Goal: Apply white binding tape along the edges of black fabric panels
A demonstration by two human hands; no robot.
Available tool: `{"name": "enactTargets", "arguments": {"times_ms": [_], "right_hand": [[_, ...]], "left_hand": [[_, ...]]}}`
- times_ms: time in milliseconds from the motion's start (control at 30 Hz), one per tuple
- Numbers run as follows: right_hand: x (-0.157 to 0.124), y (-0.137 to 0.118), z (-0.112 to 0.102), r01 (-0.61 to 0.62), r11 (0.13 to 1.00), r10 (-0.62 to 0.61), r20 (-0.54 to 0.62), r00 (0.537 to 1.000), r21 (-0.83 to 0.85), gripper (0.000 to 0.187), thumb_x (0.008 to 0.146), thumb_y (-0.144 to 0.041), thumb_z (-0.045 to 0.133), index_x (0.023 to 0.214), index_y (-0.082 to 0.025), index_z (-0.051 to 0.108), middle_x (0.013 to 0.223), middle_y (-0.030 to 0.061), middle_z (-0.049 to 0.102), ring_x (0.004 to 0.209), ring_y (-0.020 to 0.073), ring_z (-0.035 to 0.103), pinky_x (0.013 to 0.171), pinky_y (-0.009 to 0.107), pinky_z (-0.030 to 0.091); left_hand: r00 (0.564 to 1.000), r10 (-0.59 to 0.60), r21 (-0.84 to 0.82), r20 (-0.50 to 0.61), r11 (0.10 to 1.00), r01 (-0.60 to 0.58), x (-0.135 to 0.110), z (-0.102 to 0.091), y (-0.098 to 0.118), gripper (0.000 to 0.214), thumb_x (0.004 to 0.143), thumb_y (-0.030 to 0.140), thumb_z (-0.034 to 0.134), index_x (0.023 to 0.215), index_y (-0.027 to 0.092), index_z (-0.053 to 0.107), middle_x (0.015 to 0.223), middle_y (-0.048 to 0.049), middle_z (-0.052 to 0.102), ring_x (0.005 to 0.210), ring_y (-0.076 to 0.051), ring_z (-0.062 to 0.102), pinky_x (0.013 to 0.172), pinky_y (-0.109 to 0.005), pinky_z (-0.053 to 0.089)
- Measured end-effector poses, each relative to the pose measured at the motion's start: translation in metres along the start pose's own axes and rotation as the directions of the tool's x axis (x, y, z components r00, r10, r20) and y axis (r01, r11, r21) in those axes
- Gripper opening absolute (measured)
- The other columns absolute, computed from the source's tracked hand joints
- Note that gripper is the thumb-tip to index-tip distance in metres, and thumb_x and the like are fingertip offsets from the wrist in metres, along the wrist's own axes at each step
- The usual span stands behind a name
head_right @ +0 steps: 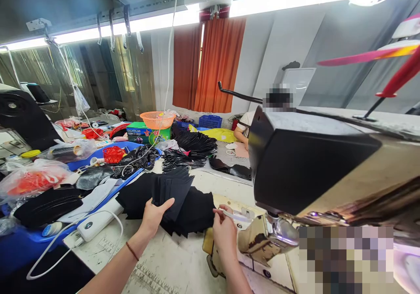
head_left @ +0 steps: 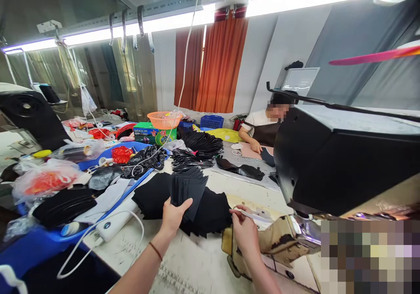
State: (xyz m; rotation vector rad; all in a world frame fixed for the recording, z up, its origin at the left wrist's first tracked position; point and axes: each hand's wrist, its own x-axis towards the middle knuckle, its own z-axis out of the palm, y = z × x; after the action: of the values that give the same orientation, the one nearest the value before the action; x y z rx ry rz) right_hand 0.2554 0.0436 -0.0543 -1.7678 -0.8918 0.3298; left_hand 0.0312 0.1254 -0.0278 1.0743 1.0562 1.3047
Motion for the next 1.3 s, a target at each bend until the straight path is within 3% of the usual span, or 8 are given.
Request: {"name": "enactTargets", "arguments": {"times_ms": [133, 300, 600, 733, 900, 1067, 1200, 1300], "right_hand": [[0.004, -0.001, 0.009, -0.022, 1.0, 0.021, 0.091, 0.996, 0.02, 0.018, 0.083, -0.023, 0.059, 0.1, -0.018, 0.059, 0.084, 0.0025, 0.075, 0.088, 0.0217, 0.071, 0.089, 0.041, 0.049], [0.013, -0.01, 0.01, -0.021, 1.0, 0.021, 0.211, 0.977, -0.002, 0.01, 0.089, -0.02, 0.06, 0.099, -0.016, 0.062, 0.083, -0.0005, 0.073, 0.086, 0.0182, 0.07, 0.088, 0.039, 0.051], [0.032, -0.051, 0.016, -0.027, 0.974, 0.097, 0.309, 0.946, -0.225, 0.017, 0.088, -0.03, 0.068, 0.092, -0.015, 0.062, 0.072, -0.0046, 0.061, 0.063, 0.0117, 0.059, 0.067, 0.031, 0.052], [0.036, -0.082, 0.029, -0.03, 0.984, 0.092, 0.359, 0.929, -0.174, 0.016, 0.09, -0.028, 0.066, 0.099, -0.015, 0.062, 0.083, -0.0019, 0.063, 0.07, 0.0119, 0.06, 0.066, 0.029, 0.053], [0.025, -0.107, 0.048, -0.143, 0.988, 0.15, 0.435, 0.888, -0.05, 0.022, 0.093, -0.028, 0.062, 0.111, -0.015, 0.059, 0.092, 0.0007, 0.065, 0.07, 0.0111, 0.063, 0.06, 0.026, 0.056], [0.022, -0.093, 0.027, -0.201, 0.977, 0.213, 0.446, 0.869, -0.074, 0.023, 0.093, -0.024, 0.062, 0.114, -0.015, 0.059, 0.093, 0.001, 0.067, 0.073, 0.0125, 0.066, 0.064, 0.028, 0.058], [0.025, -0.066, 0.003, -0.198, 0.955, 0.264, 0.329, 0.907, -0.22, 0.019, 0.093, -0.024, 0.063, 0.109, -0.015, 0.061, 0.095, 0.0014, 0.066, 0.075, 0.0127, 0.064, 0.067, 0.03, 0.057], [0.025, -0.055, 0.001, -0.198, 0.941, 0.283, 0.319, 0.905, -0.274, 0.018, 0.092, -0.024, 0.064, 0.107, -0.015, 0.061, 0.094, 0.0011, 0.066, 0.075, 0.0131, 0.064, 0.068, 0.03, 0.056]], "left_hand": [[1.0, 0.007, 0.015, 0.004, 1.0, -0.007, 0.001, 0.001, 0.0, 0.035, 0.066, 0.03, 0.082, 0.096, 0.014, 0.072, 0.102, -0.0111, 0.076, 0.094, -0.027, 0.071, 0.087, -0.039, 0.057], [0.999, 0.012, 0.079, -0.036, 0.997, -0.009, -0.001, 0.003, 0.007, 0.036, 0.065, 0.028, 0.083, 0.096, 0.013, 0.073, 0.101, -0.0119, 0.076, 0.094, -0.027, 0.072, 0.088, -0.039, 0.057], [0.99, 0.141, 0.286, -0.024, 0.95, -0.128, -0.001, 0.008, 0.003, 0.033, 0.071, 0.034, 0.077, 0.097, 0.015, 0.071, 0.099, -0.0109, 0.076, 0.094, -0.026, 0.071, 0.087, -0.039, 0.056], [0.973, 0.23, 0.448, -0.013, 0.871, -0.2, -0.011, 0.017, -0.001, 0.048, 0.071, 0.04, 0.077, 0.111, 0.015, 0.065, 0.102, -0.012, 0.074, 0.098, -0.029, 0.069, 0.091, -0.043, 0.052], [0.934, 0.339, 0.626, 0.114, 0.705, -0.332, -0.03, 0.03, -0.003, 0.085, 0.053, 0.034, 0.088, 0.13, 0.02, 0.053, 0.12, -0.0104, 0.066, 0.114, -0.033, 0.059, 0.097, -0.046, 0.048], [0.933, 0.345, 0.73, 0.103, 0.611, -0.306, -0.024, 0.032, -0.006, 0.049, 0.075, 0.021, 0.069, 0.121, 0.013, 0.057, 0.111, -0.0139, 0.069, 0.104, -0.032, 0.065, 0.092, -0.045, 0.051], [0.933, 0.346, 0.754, 0.1, 0.585, -0.298, -0.017, 0.028, -0.006, 0.049, 0.075, 0.025, 0.07, 0.121, 0.011, 0.056, 0.111, -0.0157, 0.069, 0.103, -0.032, 0.067, 0.091, -0.043, 0.052], [0.93, 0.353, 0.765, 0.106, 0.568, -0.303, -0.016, 0.027, -0.007, 0.05, 0.076, 0.026, 0.07, 0.122, 0.01, 0.056, 0.111, -0.0163, 0.069, 0.105, -0.031, 0.067, 0.091, -0.041, 0.052]]}}
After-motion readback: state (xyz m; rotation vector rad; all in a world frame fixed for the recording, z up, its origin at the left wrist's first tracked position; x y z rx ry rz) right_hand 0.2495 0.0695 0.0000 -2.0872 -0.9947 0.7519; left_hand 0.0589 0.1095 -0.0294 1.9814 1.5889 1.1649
